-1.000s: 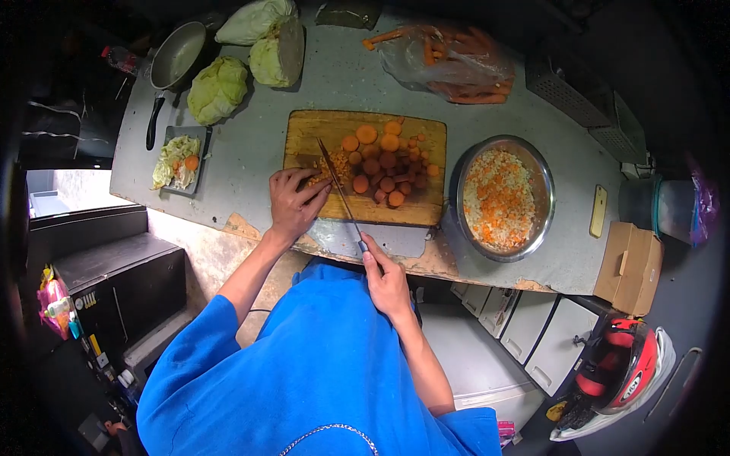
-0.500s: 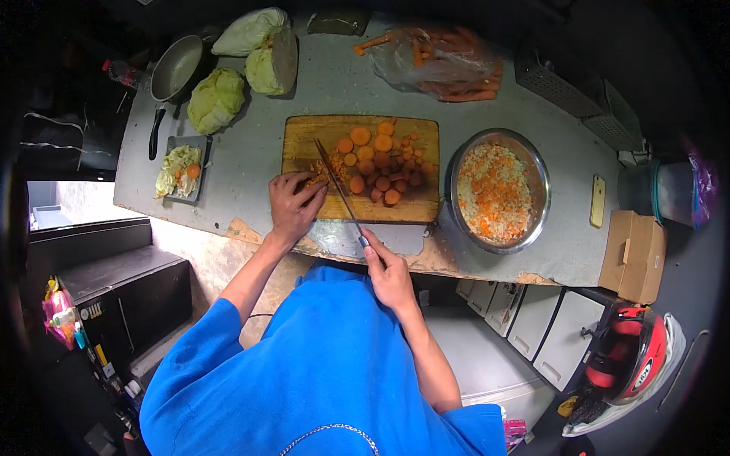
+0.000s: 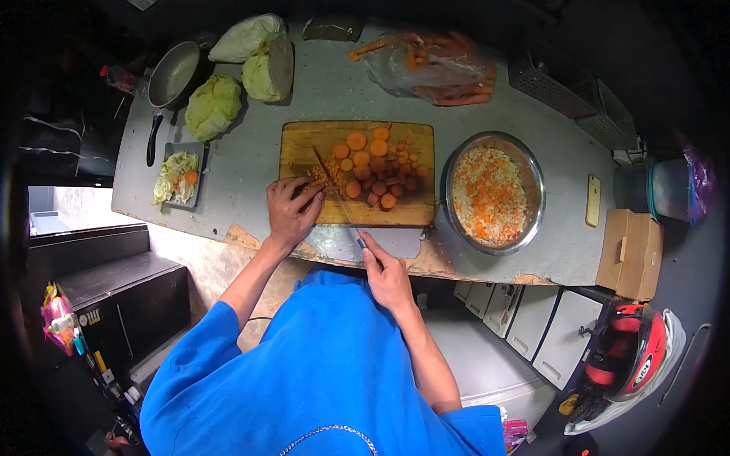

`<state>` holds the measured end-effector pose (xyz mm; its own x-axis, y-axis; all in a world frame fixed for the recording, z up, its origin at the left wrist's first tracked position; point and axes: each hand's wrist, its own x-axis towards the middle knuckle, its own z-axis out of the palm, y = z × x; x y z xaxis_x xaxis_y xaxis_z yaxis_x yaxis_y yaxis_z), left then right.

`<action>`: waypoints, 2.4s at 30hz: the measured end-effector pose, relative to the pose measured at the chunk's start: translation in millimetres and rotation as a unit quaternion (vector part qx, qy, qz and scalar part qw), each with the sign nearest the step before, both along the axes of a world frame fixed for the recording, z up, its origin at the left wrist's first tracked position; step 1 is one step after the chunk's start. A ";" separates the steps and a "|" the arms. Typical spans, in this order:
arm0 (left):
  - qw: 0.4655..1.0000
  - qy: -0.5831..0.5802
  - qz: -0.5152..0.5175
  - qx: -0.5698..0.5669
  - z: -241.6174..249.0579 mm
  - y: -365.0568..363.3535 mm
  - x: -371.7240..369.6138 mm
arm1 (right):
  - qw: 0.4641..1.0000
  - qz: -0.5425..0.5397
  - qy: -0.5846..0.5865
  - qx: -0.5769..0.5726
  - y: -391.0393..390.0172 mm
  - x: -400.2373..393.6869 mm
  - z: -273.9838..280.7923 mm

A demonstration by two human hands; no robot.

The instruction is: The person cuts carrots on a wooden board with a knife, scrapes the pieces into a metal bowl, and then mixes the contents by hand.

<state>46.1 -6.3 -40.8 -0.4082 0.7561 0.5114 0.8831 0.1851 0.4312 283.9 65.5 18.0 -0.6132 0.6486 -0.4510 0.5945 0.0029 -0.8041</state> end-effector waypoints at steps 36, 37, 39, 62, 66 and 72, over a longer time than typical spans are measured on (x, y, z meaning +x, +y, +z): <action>0.998 -0.064 0.024 0.014 2.7 -7.1 -11.6 | 0.994 -0.048 0.082 -0.046 -10.7 1.7 -14.1; 0.997 -0.072 0.028 0.008 3.6 -7.0 -11.3 | 0.992 -0.066 0.091 -0.065 -13.1 1.4 -18.6; 0.996 -0.077 0.033 0.006 -0.1 -8.3 -11.9 | 0.992 -0.054 0.093 -0.059 -15.1 0.5 -17.8; 0.990 -0.017 -0.117 -0.077 12.9 16.9 -43.7 | 0.988 -0.110 0.060 -0.096 -18.4 -0.1 -5.1; 0.995 -0.022 -0.083 -0.060 11.8 19.6 -38.5 | 0.978 -0.124 0.101 -0.136 -19.8 -3.7 -6.3; 0.999 -0.041 -0.003 -0.032 7.6 16.2 -17.7 | 0.982 -0.104 0.101 -0.124 -25.0 -9.5 -8.0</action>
